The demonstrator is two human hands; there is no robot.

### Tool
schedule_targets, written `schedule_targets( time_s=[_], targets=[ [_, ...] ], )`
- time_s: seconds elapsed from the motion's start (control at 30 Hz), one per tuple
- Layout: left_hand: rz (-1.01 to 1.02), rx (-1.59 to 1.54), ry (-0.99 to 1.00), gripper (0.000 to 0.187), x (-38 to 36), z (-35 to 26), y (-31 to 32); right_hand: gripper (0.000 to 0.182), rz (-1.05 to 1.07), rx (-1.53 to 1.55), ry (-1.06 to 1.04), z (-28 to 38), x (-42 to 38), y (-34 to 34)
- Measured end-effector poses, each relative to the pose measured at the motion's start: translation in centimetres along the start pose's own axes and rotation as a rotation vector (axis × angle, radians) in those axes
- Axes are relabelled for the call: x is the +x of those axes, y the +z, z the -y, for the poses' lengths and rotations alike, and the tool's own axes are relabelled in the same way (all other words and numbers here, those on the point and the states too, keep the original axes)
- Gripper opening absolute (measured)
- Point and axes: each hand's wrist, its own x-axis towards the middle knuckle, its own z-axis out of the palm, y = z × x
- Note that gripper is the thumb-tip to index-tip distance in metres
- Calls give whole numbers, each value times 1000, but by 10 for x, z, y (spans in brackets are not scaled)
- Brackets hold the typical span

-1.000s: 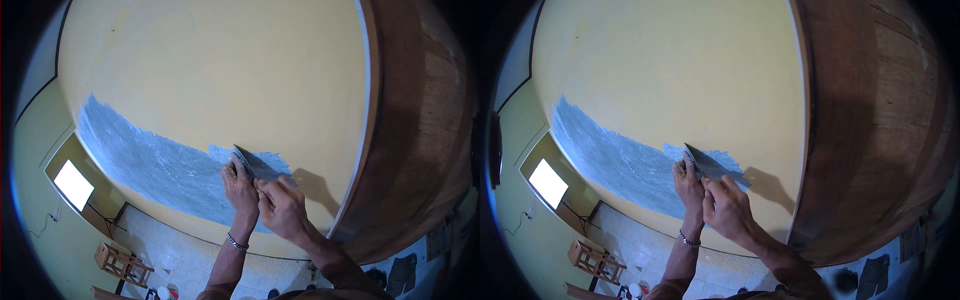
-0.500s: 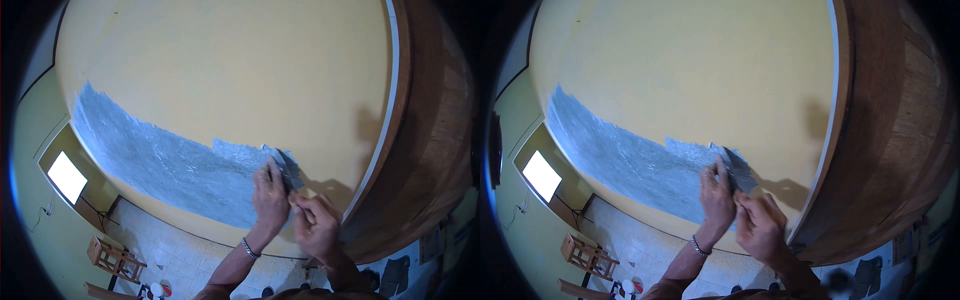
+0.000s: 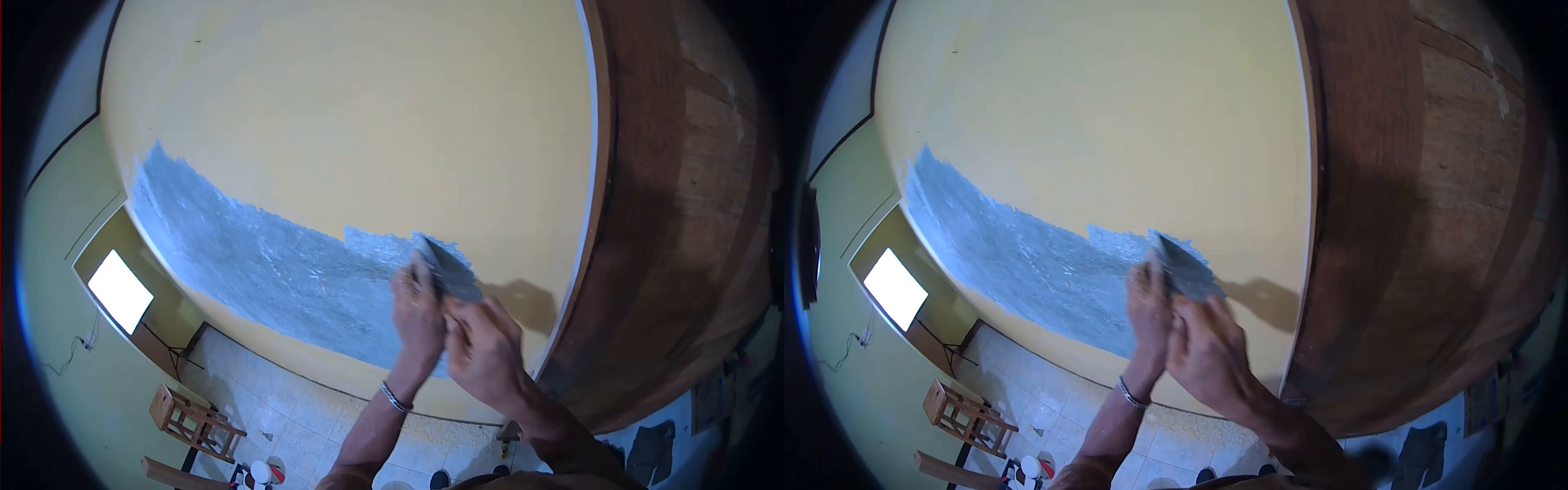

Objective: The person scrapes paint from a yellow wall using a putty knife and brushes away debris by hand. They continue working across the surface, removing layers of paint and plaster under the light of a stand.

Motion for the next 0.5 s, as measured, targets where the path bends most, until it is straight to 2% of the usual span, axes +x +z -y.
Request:
schedule_targets(
  time_s=[0.03, 0.2, 0.27, 0.33, 0.4, 0.43, 0.5],
  targets=[
    [-27, 7, -4, 77, 1, 0, 3, 15, 7, 40, 81, -2, -6, -3],
    [20, -46, -150, 76, 15, 1, -9, 15, 85, 20, 47, -2, 7, 11],
    [1, -42, -42, 73, 4, -6, -4, 15, 44, 44, 4, -5, 0, -4],
    [-45, 8, 11, 71, 13, -8, -3, 15, 67, 72, 55, -11, 4, -1],
    [-38, 43, -198, 71, 30, 9, -8, 15, 93, 73, 48, -12, 20, 27],
    [31, 3, -217, 70, 34, 4, -20, 17, 134, 74, 61, -10, 23, 29],
    [-4, -20, -172, 70, 17, 12, -7, 17, 124, 84, 55, -8, 13, 22]
  ],
)
